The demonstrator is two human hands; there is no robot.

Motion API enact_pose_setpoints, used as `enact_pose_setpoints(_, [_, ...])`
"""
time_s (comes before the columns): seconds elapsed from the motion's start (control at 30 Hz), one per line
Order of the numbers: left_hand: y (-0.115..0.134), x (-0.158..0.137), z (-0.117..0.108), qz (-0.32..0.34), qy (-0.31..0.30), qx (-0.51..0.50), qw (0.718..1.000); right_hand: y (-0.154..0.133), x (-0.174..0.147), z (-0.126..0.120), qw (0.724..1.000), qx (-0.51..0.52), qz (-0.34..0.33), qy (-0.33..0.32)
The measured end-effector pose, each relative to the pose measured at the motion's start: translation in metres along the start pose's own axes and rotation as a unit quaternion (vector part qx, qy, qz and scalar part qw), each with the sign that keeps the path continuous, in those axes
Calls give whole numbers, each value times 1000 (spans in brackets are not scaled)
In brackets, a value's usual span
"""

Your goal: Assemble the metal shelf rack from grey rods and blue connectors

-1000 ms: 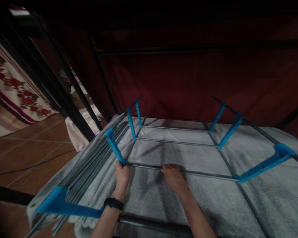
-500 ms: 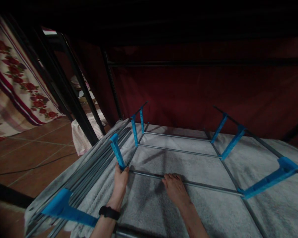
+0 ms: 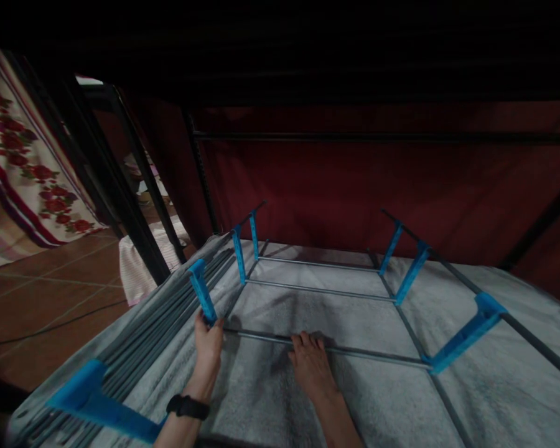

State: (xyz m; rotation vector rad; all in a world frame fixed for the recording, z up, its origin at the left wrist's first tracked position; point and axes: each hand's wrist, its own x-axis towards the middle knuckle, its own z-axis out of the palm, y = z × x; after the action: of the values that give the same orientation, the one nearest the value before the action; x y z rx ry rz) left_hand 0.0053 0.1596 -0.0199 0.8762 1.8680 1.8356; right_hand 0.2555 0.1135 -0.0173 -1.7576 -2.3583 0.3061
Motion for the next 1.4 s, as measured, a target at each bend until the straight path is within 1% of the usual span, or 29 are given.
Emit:
enact_pose_setpoints(0.1, [7, 1, 2, -4, 22, 6, 1000, 1, -7, -4, 1000, 13, 11, 17])
enact_pose_setpoints(0.3, [9, -2, 7, -12, 17, 51, 998, 4, -20, -4, 999, 33, 22, 23])
enact_pose_setpoints(0.43, [12, -4, 7, 7, 10, 50, 999, 6, -27, -6, 998, 51, 17, 22])
enact_pose_setpoints(0.53, [12, -5, 8, 17, 16, 36, 999, 10, -32, -11, 998, 62, 17, 11])
enact_pose_setpoints(0.73, [8, -5, 8, 22, 16, 10, 1000, 25, -45, -24, 997, 64, 37, -8])
enact_pose_setpoints(0.9, [16, -7, 8, 9, 14, 21, 1000, 46, -55, -32, 997, 41, 70, -15])
enact_pose_setpoints(1.03, [18, -8, 10, 0, 25, 37, 999, 57, -57, -37, 997, 47, 66, -20])
enact_pose_setpoints(1.23, [14, -7, 12, 4, 32, 49, 998, 57, -55, -44, 996, 56, 59, -22])
enact_pose_setpoints(1.4, [20, -8, 10, -2, 20, 24, 1000, 73, -48, -54, 994, 60, 90, -19])
